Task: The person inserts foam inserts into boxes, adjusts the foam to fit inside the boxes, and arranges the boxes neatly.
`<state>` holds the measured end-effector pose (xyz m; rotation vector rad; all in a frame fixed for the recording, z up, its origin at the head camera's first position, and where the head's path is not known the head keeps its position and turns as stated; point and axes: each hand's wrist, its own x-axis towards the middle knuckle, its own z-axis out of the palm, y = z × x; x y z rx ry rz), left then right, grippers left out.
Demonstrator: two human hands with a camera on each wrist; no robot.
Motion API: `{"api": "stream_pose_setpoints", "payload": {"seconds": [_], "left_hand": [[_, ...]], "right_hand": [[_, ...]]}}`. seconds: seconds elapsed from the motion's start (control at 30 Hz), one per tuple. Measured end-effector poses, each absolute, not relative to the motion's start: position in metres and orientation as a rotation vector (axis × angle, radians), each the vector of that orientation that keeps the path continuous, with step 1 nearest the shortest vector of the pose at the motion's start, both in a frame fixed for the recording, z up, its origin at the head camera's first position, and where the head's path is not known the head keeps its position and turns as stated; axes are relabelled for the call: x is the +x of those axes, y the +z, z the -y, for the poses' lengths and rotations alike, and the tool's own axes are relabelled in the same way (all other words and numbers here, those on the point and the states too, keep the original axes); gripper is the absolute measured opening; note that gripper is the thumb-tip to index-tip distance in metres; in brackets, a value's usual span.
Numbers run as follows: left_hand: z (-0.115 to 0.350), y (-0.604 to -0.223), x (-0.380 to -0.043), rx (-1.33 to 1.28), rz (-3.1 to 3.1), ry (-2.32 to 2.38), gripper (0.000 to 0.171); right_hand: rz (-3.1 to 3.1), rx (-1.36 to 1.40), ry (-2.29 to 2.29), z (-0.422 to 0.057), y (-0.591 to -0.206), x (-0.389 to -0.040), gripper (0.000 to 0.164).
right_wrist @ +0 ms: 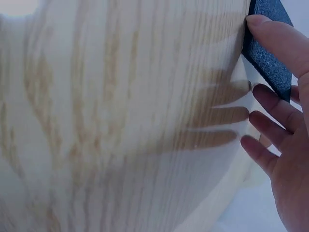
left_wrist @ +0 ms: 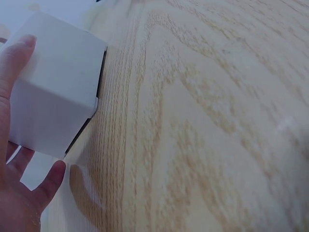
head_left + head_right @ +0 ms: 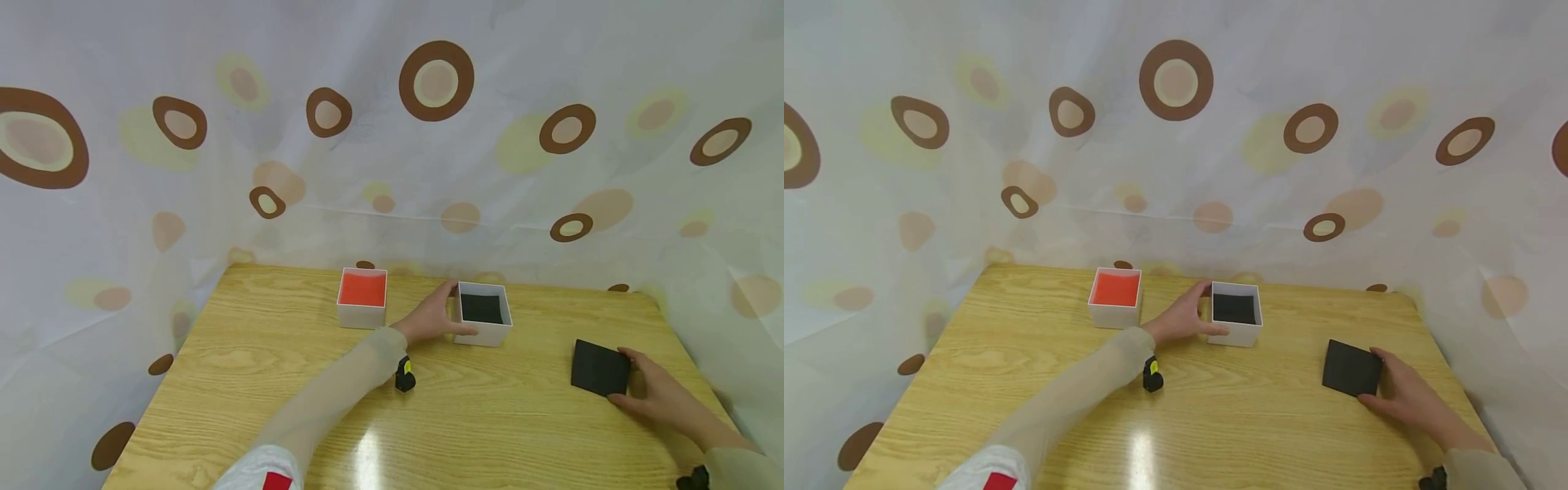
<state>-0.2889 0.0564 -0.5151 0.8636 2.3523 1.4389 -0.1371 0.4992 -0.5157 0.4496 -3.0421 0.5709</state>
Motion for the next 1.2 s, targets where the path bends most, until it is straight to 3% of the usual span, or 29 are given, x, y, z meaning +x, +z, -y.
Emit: {"api": "stream_pose_setpoints", "payload": {"seconds": [0.47, 0.63, 0.93, 1.2], "left_hand": [[-0.058, -0.519, -0.29, 0.848, -2.362, 1.416, 0.095], [-0.058, -0.519, -0.29, 0.848, -2.365, 1.415, 0.094], [-0.058, -0.518, -0.291, 0.851, -2.375, 1.409, 0.094], [-0.058, -0.519, -0.291, 0.846, -2.371, 1.417, 0.094]], "right_hand": [[3.135, 0.267, 0.996, -0.49, -0.511, -0.134, 0.09], [3.042, 0.214, 1.194, -0.486, -0.508, -0.136, 0.077], [2.899, 0.26, 1.128, -0.478, -0.509, -0.142, 0.056], [2.751, 0.306, 1.208, -0.471, -0.506, -0.152, 0.057]]}}
